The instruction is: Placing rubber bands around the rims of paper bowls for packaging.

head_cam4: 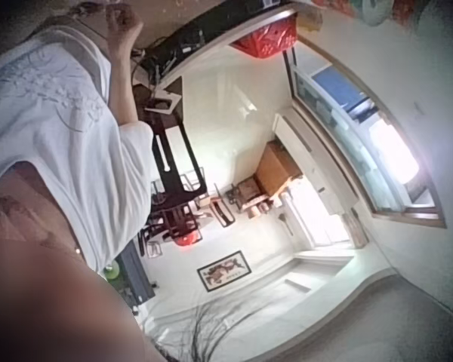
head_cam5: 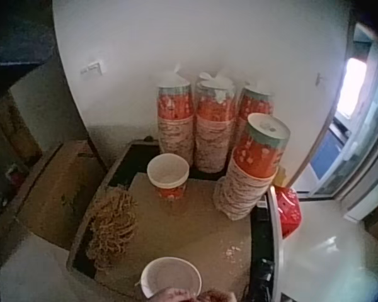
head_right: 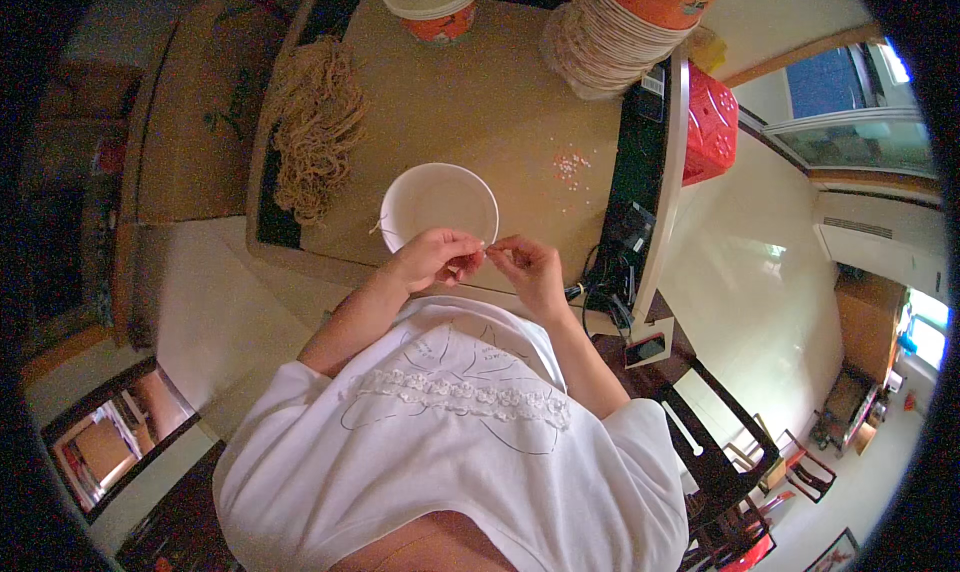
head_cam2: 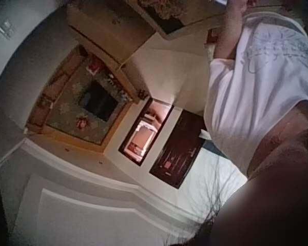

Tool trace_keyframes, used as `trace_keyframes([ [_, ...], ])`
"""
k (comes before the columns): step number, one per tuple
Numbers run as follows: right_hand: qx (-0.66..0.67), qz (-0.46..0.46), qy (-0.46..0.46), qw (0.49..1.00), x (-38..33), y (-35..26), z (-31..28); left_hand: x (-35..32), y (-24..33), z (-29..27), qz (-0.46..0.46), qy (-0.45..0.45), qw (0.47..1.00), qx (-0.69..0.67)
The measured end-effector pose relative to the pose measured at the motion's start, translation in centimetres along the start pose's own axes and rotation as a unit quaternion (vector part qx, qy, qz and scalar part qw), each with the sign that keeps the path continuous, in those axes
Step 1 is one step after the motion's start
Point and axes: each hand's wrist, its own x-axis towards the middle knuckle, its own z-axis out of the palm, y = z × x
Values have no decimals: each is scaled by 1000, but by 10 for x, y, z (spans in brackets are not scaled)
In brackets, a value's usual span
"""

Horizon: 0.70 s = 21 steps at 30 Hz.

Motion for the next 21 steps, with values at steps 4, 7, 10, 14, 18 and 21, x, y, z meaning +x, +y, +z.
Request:
trace_keyframes([
  [4,-6,16,-5,1000,0,1,-1,2,-1,3,34,26,999,-4],
  [7,11,44,-2,999,2,1,0,2,-2,3,51,37,998,21],
  [10,50,70,9,996,3,2,2,4,-3,3,82,39,994,59],
  [14,39,16,11,999,3,6,1,4,1,6,4,54,999,6],
  [18,-12,-11,6,1000,0,-3,1,12,-10,-8,-14,-26,997,-74],
  [21,-31,-10,1,999,1,0,0,12,-10,-7,5,8,998,-61],
])
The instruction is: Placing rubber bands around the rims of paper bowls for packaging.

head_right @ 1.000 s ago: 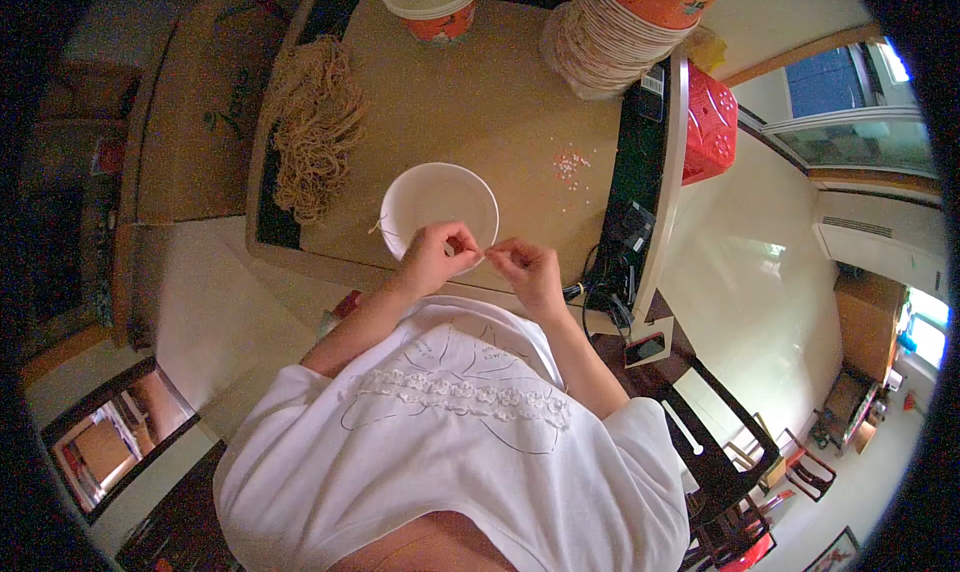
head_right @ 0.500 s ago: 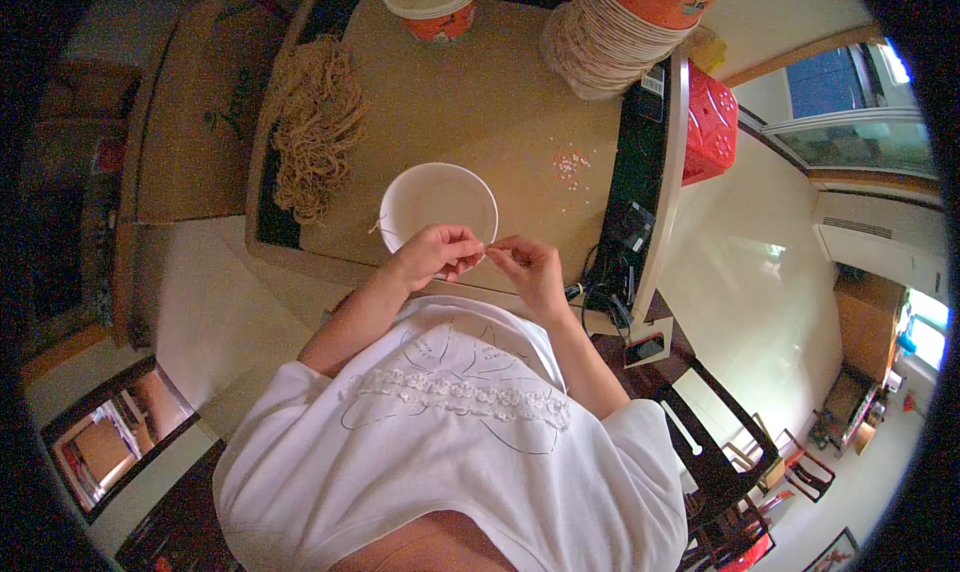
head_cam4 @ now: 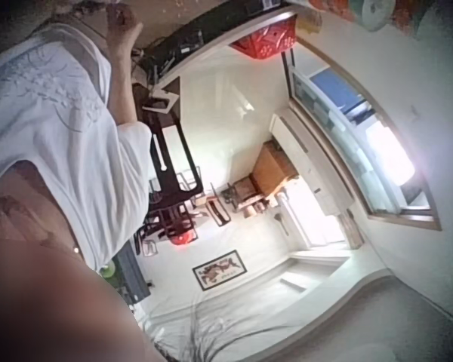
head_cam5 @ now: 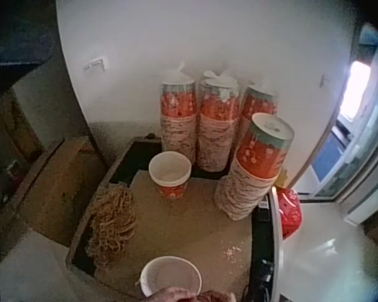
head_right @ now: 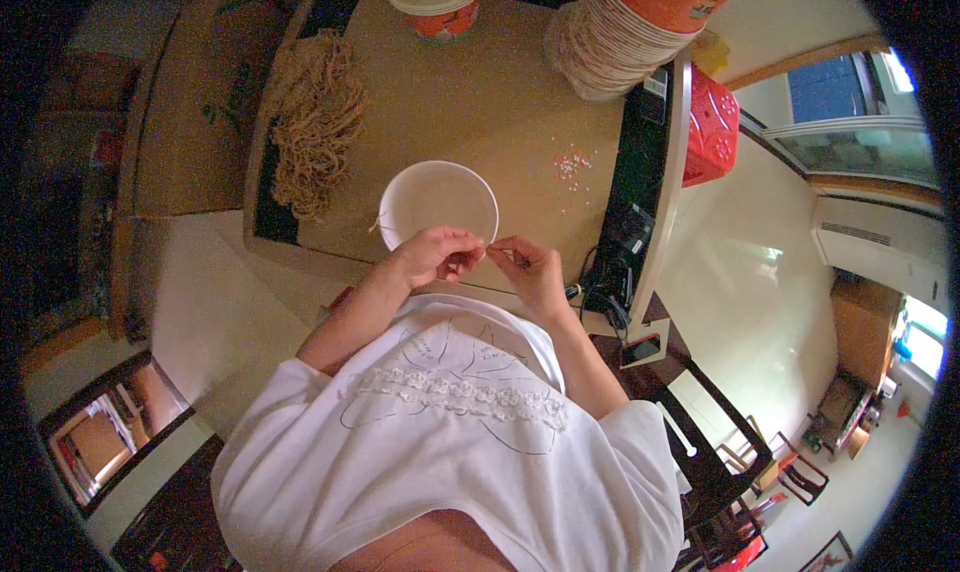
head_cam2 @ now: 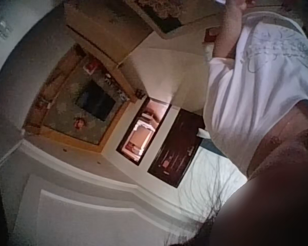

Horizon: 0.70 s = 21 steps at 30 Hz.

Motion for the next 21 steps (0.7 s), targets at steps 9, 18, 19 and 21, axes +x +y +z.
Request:
trace_keyframes([
  [9,-69,-72,-12,995,1,1,-3,1,-2,-3,-33,-71,996,-34],
  [18,-3,20,-31,999,5,9,-2,-5,1,9,69,29,992,98],
  [19,-3,19,-31,999,6,15,-1,-4,1,9,70,28,992,98],
  [21,61,37,-24,997,7,23,2,-3,-1,8,87,40,990,105],
])
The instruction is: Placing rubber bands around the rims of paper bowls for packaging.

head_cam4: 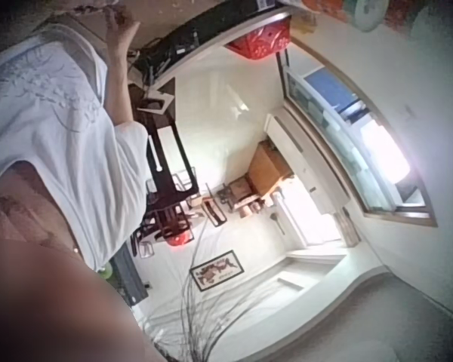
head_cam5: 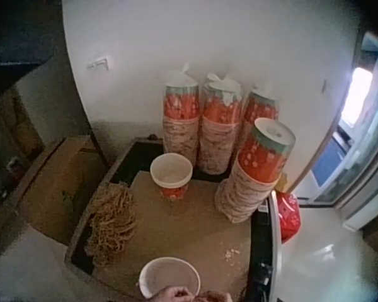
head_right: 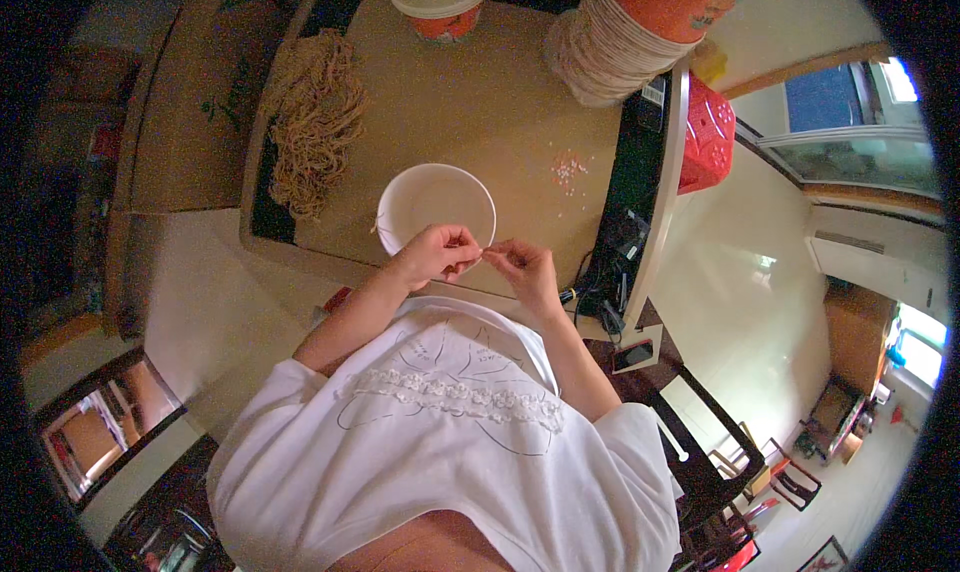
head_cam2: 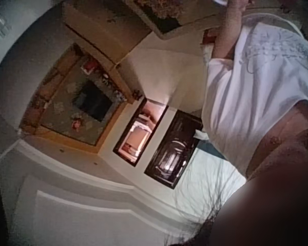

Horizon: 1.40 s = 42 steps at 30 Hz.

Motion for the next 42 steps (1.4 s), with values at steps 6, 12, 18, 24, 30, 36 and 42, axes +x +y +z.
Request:
trace_keyframes([
  [6,37,56,-6,998,1,-5,-1,0,-1,6,54,51,995,65],
  [12,41,90,22,995,7,-6,0,5,-3,13,238,144,901,333],
  [18,165,110,74,977,28,27,-11,21,-16,7,296,224,872,319],
  [24,250,123,48,959,37,52,-10,23,-23,9,255,246,868,347],
  [30,267,128,36,954,37,52,-9,28,-26,10,284,254,853,357],
  [36,259,111,29,959,36,50,-5,27,-23,13,318,257,814,412],
  [42,226,104,20,968,36,48,-7,24,-15,16,311,237,795,464],
])
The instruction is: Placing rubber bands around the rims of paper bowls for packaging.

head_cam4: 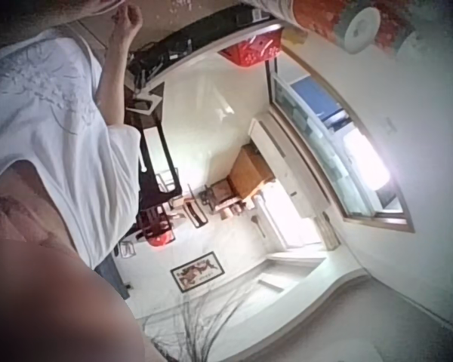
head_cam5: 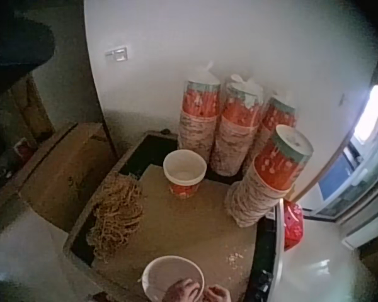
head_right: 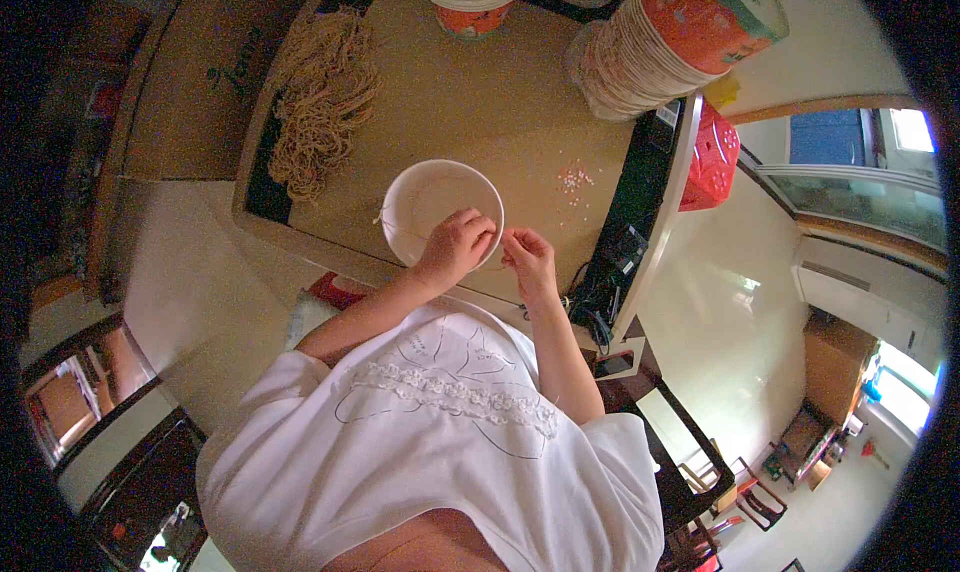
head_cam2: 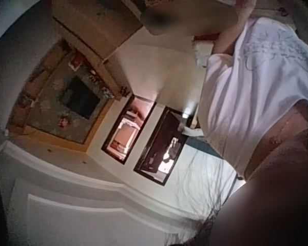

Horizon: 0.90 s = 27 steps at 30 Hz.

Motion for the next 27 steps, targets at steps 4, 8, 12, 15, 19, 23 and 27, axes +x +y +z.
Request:
trace_keyframes([
  [4,4,10,-13,1000,-1,-3,2,-3,-11,11,-14,-5,998,-57],
  [8,20,12,-11,1000,-3,-8,7,-4,-18,16,-84,25,987,-134],
  [12,0,6,-7,1000,-3,-6,5,-3,-10,7,-97,-7,981,-169],
  [15,-13,-9,-12,1000,-4,-2,4,-4,-10,6,7,18,998,-56],
  [19,-27,-17,-16,999,-3,-3,3,-3,-3,1,22,-39,998,38],
  [23,-34,-16,-10,999,-8,-14,12,-2,-3,2,19,-41,998,34],
  [27,-46,-80,15,996,-35,-30,29,-3,-13,6,-59,35,990,-124],
])
